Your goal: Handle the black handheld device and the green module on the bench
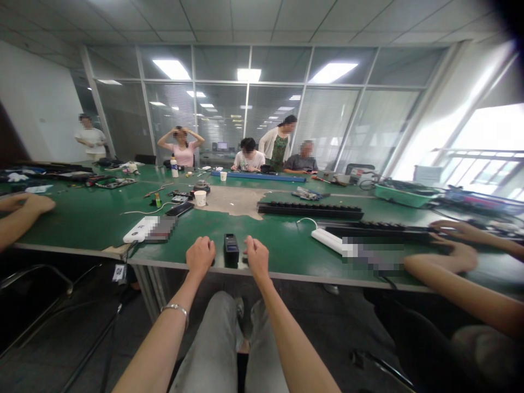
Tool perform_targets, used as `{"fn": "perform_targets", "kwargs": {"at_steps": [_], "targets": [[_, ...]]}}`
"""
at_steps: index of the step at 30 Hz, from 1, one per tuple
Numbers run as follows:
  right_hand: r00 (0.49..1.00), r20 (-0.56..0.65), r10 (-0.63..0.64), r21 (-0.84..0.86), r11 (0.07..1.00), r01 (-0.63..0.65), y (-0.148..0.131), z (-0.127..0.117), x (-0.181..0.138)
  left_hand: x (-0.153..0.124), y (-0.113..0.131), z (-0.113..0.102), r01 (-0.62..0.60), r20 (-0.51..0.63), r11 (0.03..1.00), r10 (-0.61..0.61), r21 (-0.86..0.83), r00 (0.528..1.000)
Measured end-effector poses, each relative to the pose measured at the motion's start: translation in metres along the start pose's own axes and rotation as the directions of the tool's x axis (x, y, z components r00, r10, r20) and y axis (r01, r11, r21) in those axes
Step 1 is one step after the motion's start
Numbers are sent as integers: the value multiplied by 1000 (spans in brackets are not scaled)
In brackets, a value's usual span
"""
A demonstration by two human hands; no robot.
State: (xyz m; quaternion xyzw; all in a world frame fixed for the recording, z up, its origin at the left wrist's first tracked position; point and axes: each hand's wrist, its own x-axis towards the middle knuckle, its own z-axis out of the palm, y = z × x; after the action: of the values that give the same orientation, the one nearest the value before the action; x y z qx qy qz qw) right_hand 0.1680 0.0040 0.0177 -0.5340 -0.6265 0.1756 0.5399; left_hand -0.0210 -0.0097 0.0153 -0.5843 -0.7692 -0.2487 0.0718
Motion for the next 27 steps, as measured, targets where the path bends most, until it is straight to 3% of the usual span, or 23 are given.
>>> {"fn": "perform_targets", "kwargs": {"at_steps": [9, 21, 27], "targets": [[996, 79, -53, -109, 992, 61, -6, -1, -15, -1, 2, -2, 6, 2, 1000, -6, 7, 1000], [995, -1, -103, -428, 899, 93, -29, 20, -43, -1, 4, -7, 27, 24, 999, -28, 16, 999], [993, 26, -111, -473, 874, 110, -34, 23, -50, -1, 1, -3, 15, 4, 1000, -15, 11, 1000]]}}
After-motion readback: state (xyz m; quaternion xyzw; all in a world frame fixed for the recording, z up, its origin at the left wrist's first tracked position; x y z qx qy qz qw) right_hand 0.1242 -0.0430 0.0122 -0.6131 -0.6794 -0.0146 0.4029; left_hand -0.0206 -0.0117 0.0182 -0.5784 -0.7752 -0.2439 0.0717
